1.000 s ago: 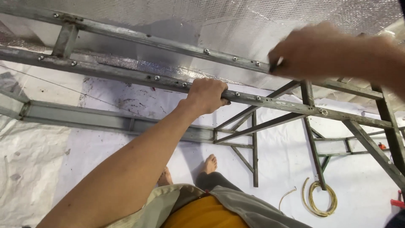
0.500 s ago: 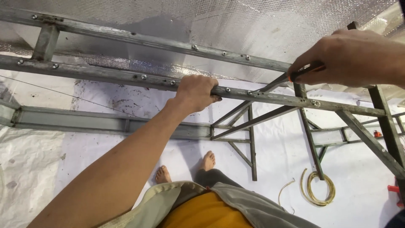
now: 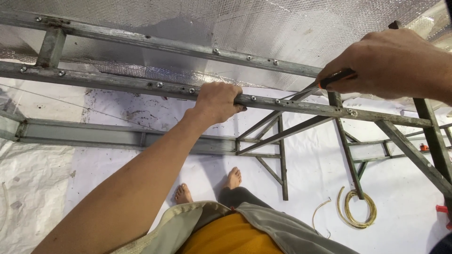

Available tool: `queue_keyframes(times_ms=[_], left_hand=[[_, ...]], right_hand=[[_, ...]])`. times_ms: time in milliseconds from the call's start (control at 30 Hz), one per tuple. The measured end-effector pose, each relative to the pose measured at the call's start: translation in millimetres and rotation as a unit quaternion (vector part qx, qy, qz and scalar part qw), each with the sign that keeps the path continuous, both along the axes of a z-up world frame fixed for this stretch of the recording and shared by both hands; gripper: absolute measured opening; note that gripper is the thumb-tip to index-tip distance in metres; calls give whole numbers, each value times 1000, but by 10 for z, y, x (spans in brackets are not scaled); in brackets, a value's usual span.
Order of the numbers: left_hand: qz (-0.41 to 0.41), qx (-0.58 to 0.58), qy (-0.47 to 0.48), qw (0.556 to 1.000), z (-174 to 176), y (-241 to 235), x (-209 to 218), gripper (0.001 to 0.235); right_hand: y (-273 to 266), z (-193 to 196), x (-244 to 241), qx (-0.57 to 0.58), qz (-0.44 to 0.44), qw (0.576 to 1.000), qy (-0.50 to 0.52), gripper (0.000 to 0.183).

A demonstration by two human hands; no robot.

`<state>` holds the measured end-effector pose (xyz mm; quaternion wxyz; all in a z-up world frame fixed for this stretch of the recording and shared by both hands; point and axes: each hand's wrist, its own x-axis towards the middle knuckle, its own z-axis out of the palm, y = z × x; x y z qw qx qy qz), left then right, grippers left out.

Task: Assembling a metal frame structure, possibly for a toy car, by tightening screws with a screwdriver.

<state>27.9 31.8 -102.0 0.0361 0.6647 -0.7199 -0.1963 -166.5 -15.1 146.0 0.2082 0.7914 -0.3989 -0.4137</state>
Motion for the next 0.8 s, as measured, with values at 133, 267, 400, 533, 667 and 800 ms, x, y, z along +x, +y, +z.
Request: queue_keyframes(times_ms=[133,267,400,533,667,800], left_hand=[[0,8,10,1000,42,7,1,32],[5,17,11,1000,49,14,2,31],[4,16,4,1000,48,11,2,31],[6,19,5,1000,54,16,-1,31],[8,13,13,1000,66,31,0,33],[5,-3,25,1000,38,37,1,31]], right_hand=[[41,43,72,26,-37,998,-41,30],[53,34,105,36,-70,996,-46,30],[86,57,150,37,-94,993,-56,30],[126,82,214,46,-100,993,-48,31],[128,47,243,52,-79,995,-32,29],[141,38,276,51,-59,997,-1,31]])
